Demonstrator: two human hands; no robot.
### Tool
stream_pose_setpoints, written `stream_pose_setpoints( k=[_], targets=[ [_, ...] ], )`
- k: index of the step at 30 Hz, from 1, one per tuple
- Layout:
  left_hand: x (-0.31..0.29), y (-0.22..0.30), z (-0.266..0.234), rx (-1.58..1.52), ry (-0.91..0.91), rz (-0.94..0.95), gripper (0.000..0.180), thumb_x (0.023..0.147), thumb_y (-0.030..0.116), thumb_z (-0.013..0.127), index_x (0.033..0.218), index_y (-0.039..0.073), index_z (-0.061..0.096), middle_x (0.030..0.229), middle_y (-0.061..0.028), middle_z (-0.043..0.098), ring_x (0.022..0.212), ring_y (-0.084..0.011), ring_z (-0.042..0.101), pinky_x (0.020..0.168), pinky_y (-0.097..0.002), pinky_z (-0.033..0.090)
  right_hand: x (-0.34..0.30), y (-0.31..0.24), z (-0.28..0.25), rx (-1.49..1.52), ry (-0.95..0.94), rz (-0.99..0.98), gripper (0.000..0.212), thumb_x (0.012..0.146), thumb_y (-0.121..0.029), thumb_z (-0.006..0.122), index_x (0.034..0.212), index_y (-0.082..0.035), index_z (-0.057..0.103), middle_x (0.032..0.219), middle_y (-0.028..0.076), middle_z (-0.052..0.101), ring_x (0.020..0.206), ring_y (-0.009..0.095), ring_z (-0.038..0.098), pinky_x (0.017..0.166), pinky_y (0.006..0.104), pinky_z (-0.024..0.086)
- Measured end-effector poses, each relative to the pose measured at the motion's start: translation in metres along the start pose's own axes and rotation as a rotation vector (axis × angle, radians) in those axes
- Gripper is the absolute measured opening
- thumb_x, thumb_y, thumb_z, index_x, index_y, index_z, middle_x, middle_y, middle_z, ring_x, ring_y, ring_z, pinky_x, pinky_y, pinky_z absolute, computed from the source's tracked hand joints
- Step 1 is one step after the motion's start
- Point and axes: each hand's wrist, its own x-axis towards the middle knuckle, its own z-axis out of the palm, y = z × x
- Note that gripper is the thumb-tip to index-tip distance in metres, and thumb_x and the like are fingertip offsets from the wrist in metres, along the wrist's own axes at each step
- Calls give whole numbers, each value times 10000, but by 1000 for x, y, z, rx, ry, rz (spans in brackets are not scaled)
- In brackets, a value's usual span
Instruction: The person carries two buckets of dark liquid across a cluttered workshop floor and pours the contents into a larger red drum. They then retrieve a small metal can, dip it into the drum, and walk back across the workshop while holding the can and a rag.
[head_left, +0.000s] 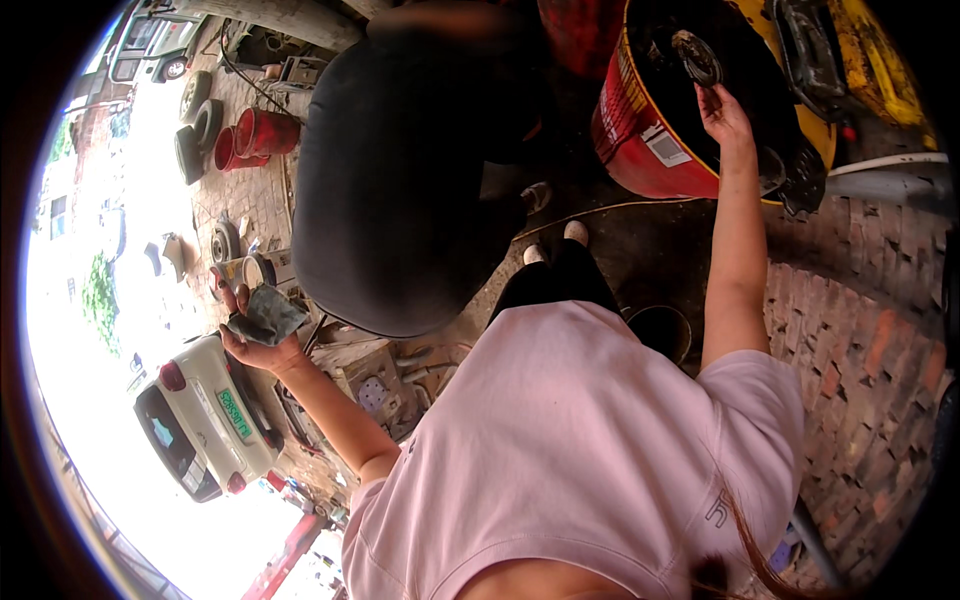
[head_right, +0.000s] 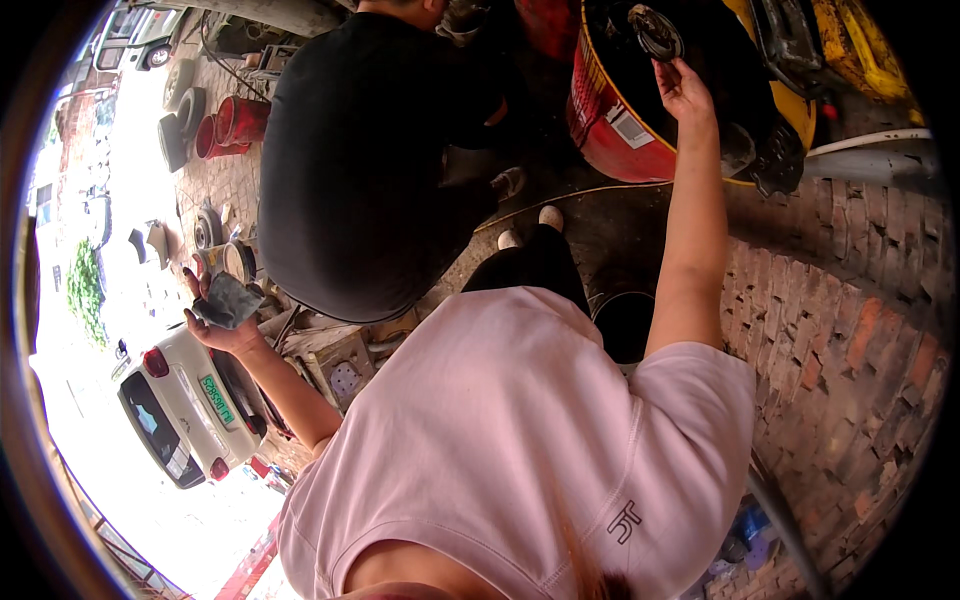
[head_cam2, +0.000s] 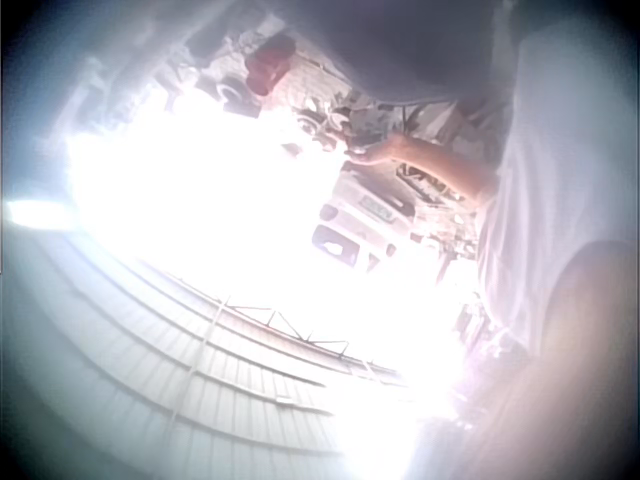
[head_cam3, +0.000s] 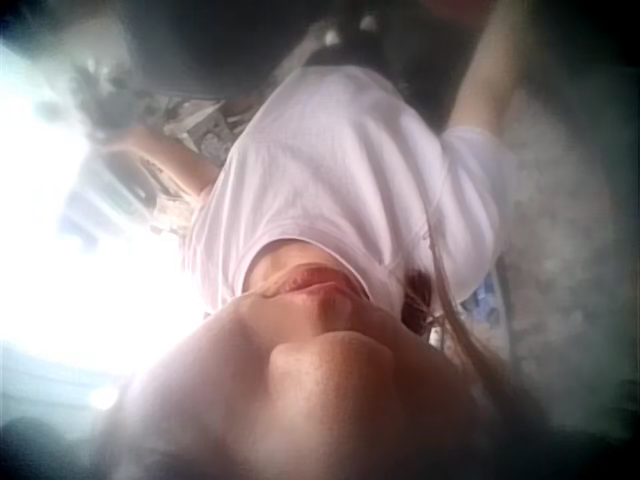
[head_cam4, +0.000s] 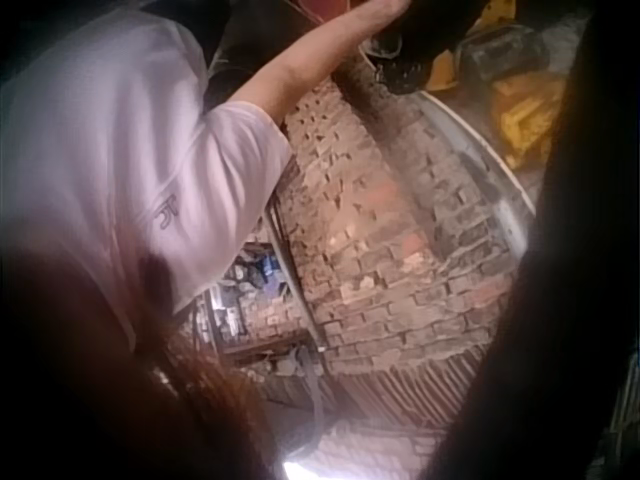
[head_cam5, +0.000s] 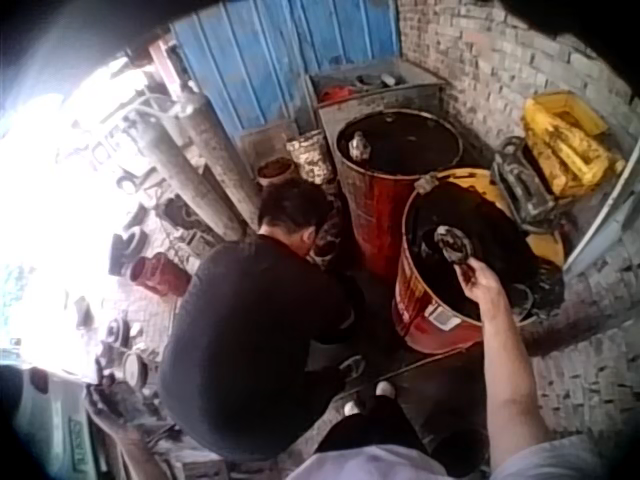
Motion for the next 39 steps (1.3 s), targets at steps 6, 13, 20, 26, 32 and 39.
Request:
stream_pose_setpoints(
  k=[6,13,20,26,32,39],
  targets=[
    [1,-2,-3,22,24,18,546,805,369,395,1237,34,388,1094,-171,529,977,-331,521,854,-451,403,7,0,-2,19,-33,-5,152,842,-70,500,909,65,519,898,174,593,831,269,600,695,305,539],
    [1,-3,-4,57,34,20,538,803,365,394,1233,41,393,1077,-164,530,952,-305,522,827,-421,419,1,-3,0,4,18,-13,159,847,-79,494,921,60,519,896,171,595,829,265,601,687,305,541],
    [1,-5,-7,-21,-42,-8,537,809,372,397,1234,43,393,1077,-166,532,956,-310,526,828,-430,421,8,-4,-8,5,-26,27,172,854,-94,487,912,63,524,883,171,602,826,261,603,676,298,543],
    [1,-5,-4,-9,-30,-9,537,813,372,389,1235,39,390,1077,-170,534,968,-322,524,838,-450,416,7,-3,-6,2,-6,26,177,857,-95,481,913,68,523,887,170,600,823,259,603,678,297,543],
    [1,-9,9,147,148,55,544,795,342,431,1233,22,390,939,-73,447,856,-204,443,764,-340,377,7,-2,-5,2,-22,18,177,855,-95,484,922,63,524,898,165,599,830,259,601,680,295,542],
    [4,-9,11,126,141,57,544,798,337,424,1236,16,383,956,-83,455,874,-213,448,781,-348,381,10,-5,-10,16,-40,27,180,843,-84,501,961,49,530,920,156,598,853,269,595,688,293,539]
  ],
)
